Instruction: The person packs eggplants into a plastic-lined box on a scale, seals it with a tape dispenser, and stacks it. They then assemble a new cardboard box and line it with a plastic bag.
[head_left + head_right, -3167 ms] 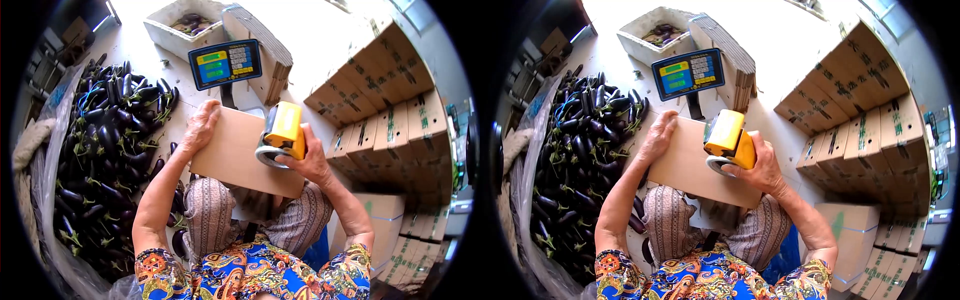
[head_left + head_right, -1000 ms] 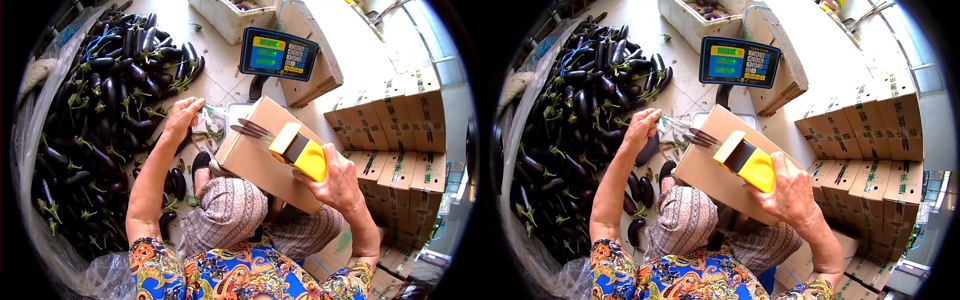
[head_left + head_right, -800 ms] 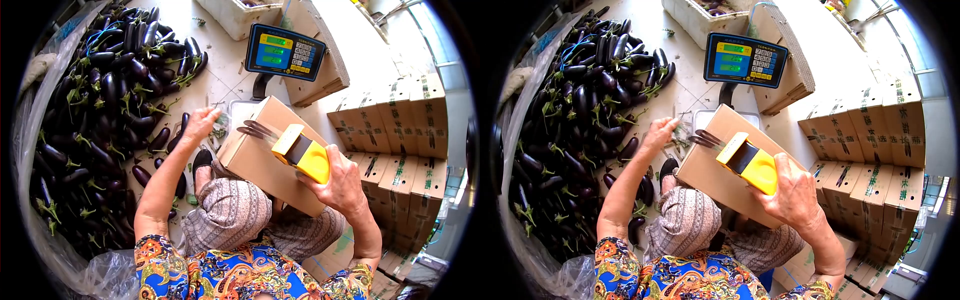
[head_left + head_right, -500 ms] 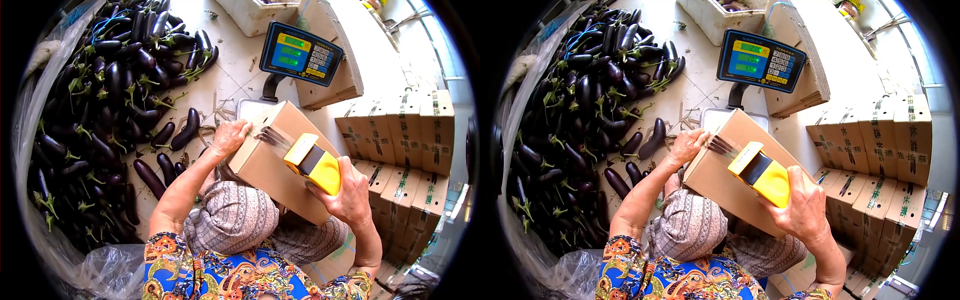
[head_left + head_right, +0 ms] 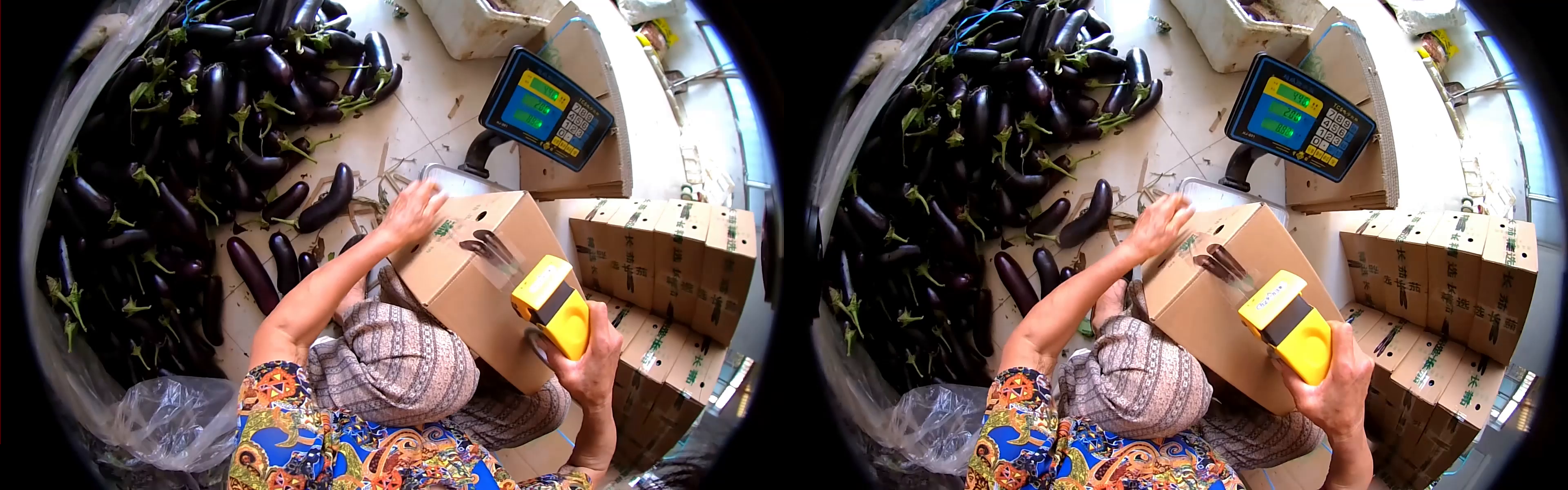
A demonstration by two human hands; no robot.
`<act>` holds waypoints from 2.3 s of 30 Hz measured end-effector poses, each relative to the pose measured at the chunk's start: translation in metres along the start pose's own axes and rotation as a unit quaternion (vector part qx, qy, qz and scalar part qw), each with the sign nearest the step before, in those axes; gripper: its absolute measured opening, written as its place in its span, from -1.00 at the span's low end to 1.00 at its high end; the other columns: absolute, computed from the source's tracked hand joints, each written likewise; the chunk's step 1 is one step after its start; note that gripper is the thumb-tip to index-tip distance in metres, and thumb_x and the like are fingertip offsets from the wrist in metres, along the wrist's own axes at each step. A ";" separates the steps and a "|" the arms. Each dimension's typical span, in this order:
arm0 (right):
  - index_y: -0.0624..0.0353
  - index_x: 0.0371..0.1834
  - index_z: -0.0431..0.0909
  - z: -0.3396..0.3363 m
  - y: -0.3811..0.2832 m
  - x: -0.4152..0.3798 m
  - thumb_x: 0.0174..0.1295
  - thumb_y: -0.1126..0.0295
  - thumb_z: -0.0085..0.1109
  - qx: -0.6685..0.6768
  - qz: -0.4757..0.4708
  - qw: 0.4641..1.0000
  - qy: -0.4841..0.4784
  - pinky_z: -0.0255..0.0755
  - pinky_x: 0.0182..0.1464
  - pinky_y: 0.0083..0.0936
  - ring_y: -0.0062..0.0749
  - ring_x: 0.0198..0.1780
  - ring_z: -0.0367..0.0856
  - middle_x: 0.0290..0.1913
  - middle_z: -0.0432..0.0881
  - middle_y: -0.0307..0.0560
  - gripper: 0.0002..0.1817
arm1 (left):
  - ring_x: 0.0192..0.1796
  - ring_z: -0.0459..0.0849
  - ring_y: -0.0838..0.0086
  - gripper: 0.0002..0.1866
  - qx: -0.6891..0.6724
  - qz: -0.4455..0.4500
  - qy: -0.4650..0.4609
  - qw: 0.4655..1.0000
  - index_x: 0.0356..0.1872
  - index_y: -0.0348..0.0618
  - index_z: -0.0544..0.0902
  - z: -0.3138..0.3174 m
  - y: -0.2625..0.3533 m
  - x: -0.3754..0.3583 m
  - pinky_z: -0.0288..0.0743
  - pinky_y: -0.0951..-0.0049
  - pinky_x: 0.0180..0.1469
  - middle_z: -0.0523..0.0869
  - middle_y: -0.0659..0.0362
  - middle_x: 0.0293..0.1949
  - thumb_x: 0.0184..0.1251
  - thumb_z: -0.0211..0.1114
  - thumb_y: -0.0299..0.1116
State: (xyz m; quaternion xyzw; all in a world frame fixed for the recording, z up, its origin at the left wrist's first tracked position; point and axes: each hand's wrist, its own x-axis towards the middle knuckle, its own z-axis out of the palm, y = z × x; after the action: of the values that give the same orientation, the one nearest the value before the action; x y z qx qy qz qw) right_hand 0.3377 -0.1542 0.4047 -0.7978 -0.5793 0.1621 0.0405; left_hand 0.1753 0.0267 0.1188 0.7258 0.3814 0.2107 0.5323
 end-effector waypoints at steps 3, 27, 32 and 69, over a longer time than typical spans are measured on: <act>0.23 -0.09 0.42 0.002 0.006 -0.001 -0.15 0.18 0.57 0.006 -0.013 1.000 0.010 0.54 -0.27 -0.26 0.03 -0.38 0.65 -0.37 0.59 0.11 -0.37 | 0.27 0.46 0.03 -0.52 -0.229 0.087 0.045 0.969 0.17 -0.29 0.50 0.037 0.025 0.039 0.27 0.18 0.36 0.54 -0.10 0.18 0.55 -0.08 -0.09; 0.26 -0.07 0.38 -0.008 0.018 -0.002 -0.07 0.22 0.49 -0.018 -0.063 0.998 -0.011 0.63 -0.23 -0.16 0.10 -0.30 0.70 -0.28 0.64 0.20 -0.41 | 0.32 0.46 0.06 -0.51 0.321 0.113 -0.032 0.940 0.30 -0.08 0.45 0.004 0.177 0.008 0.46 0.13 0.28 0.41 -0.08 0.31 0.45 0.12 -0.09; 0.25 -0.07 0.38 -0.023 0.058 -0.038 -0.05 0.21 0.48 -0.031 -0.090 0.995 0.019 0.63 -0.19 -0.16 0.10 -0.25 0.70 -0.28 0.64 0.19 -0.42 | 0.32 0.46 0.18 -0.67 0.469 0.233 -0.068 0.849 0.12 0.07 0.61 0.000 0.175 0.007 0.61 0.18 0.15 0.45 0.09 0.27 0.36 0.13 -0.36; 0.18 0.04 0.31 0.209 0.290 -0.196 -0.02 0.25 0.54 0.175 0.062 0.972 0.144 0.61 -0.11 -0.15 0.16 -0.11 0.67 -0.18 0.60 0.14 -0.35 | 0.05 0.67 0.08 -0.58 0.377 0.164 -0.001 0.912 0.20 -0.05 0.57 0.010 0.175 0.015 0.53 0.19 0.11 0.67 -0.01 0.01 0.53 0.03 -0.04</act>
State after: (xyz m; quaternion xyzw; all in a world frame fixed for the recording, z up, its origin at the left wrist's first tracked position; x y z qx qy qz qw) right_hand 0.4834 -0.4579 0.1754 -0.8277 -0.4791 0.1464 0.2527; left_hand 0.2491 0.0079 0.2769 0.9250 0.3079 0.1347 0.1775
